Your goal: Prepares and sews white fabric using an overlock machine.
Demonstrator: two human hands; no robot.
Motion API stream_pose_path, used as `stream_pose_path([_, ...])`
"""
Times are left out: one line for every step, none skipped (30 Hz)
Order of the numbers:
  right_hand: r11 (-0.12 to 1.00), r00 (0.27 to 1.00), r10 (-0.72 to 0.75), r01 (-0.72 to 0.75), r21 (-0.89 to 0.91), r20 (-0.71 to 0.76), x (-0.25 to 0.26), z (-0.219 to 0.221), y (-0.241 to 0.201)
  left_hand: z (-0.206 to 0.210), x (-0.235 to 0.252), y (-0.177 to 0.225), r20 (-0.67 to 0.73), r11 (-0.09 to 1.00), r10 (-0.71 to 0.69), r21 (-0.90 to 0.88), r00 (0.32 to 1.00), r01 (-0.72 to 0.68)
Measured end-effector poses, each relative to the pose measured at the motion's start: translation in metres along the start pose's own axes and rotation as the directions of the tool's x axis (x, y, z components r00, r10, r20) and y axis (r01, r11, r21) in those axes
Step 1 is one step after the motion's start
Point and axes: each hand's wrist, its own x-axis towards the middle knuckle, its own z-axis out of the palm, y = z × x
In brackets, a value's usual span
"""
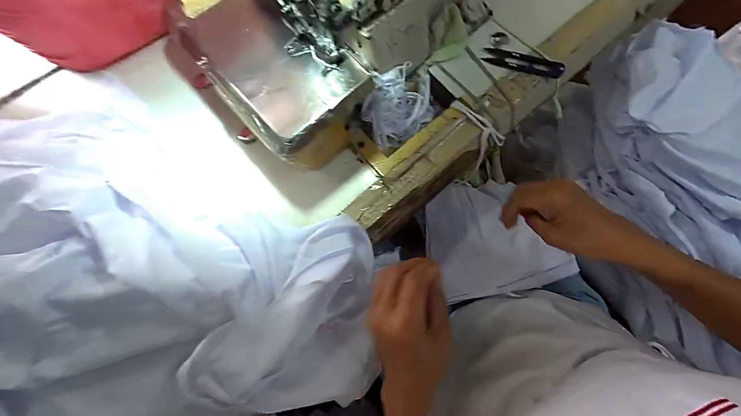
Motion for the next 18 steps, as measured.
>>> stream_pose_path([0.998, 0.993, 0.061, -0.063, 0.022, 0.099, -0.019, 0.003, 0.010, 0.024, 0.003, -0.007, 0.159, 0.995, 0.012, -0.104, 0.987, 0.004])
stream_pose_path([0.995, 0.981, 0.087, -0.093, 0.030, 0.173, -0.034, 0.007, 0.018, 0.046, 0.006, -0.015, 0.304, 0.987, 0.019, -0.159, 0.952, 0.031])
stream_pose_path([0.996, 0.974, 0.083, -0.090, 0.024, 0.211, -0.045, 0.013, 0.026, 0.064, 0.008, -0.022, 0.440, 0.982, 0.009, -0.171, 0.898, 0.074])
stream_pose_path([0.997, 0.970, 0.071, -0.076, 0.014, 0.232, -0.053, 0.019, 0.034, 0.077, 0.011, -0.027, 0.572, 0.980, -0.019, -0.153, 0.820, 0.129])
stream_pose_path([0.998, 0.969, 0.058, -0.061, 0.005, 0.242, -0.059, 0.024, 0.040, 0.087, 0.012, -0.032, 0.686, 0.977, -0.051, -0.115, 0.726, 0.177])
stream_pose_path([0.999, 0.967, 0.050, -0.053, 0.006, 0.252, -0.062, 0.028, 0.045, 0.094, 0.013, -0.037, 0.767, 0.975, -0.080, -0.074, 0.636, 0.211])
stream_pose_path([0.999, 0.963, 0.049, -0.053, 0.008, 0.263, -0.062, 0.030, 0.048, 0.100, 0.012, -0.041, 0.816, 0.970, -0.105, -0.041, 0.568, 0.238])
stream_pose_path([0.998, 0.957, 0.054, -0.057, 0.003, 0.285, -0.061, 0.032, 0.049, 0.102, 0.010, -0.044, 0.841, 0.964, -0.127, -0.022, 0.526, 0.266])
stream_pose_path([0.998, 0.947, 0.057, -0.057, -0.010, 0.316, -0.059, 0.032, 0.049, 0.103, 0.008, -0.046, 0.849, 0.956, -0.141, -0.017, 0.509, 0.293])
stream_pose_path([0.998, 0.933, 0.063, -0.056, -0.031, 0.354, -0.055, 0.031, 0.047, 0.101, 0.005, -0.048, 0.849, 0.948, -0.147, -0.025, 0.507, 0.316])
stream_pose_path([0.997, 0.917, 0.074, -0.058, -0.052, 0.392, -0.052, 0.029, 0.046, 0.099, 0.002, -0.049, 0.849, 0.942, -0.153, -0.030, 0.506, 0.334])
stream_pose_path([0.996, 0.903, 0.085, -0.061, -0.070, 0.422, -0.048, 0.028, 0.045, 0.096, 0.000, -0.050, 0.845, 0.940, -0.159, -0.029, 0.511, 0.341])
stream_pose_path([0.994, 0.886, 0.099, -0.069, -0.083, 0.453, -0.043, 0.027, 0.045, 0.093, -0.002, -0.049, 0.838, 0.940, -0.169, -0.022, 0.518, 0.341])
stream_pose_path([0.992, 0.865, 0.116, -0.081, -0.092, 0.488, -0.039, 0.025, 0.046, 0.091, -0.003, -0.048, 0.837, 0.941, -0.185, -0.001, 0.515, 0.339])
stream_pose_path([0.990, 0.839, 0.137, -0.104, -0.093, 0.527, -0.034, 0.023, 0.046, 0.089, -0.003, -0.047, 0.836, 0.943, -0.199, 0.022, 0.511, 0.332])
stream_pose_path([0.988, 0.812, 0.156, -0.129, -0.087, 0.563, -0.030, 0.020, 0.047, 0.088, -0.003, -0.047, 0.839, 0.945, -0.211, 0.044, 0.502, 0.324])
stream_pose_path([0.987, 0.798, 0.157, -0.141, -0.073, 0.581, -0.026, 0.019, 0.049, 0.088, -0.004, -0.047, 0.841, 0.948, -0.217, 0.061, 0.495, 0.313])
stream_pose_path([0.988, 0.798, 0.145, -0.143, -0.050, 0.585, -0.025, 0.018, 0.053, 0.089, -0.004, -0.048, 0.842, 0.952, -0.220, 0.074, 0.492, 0.298])
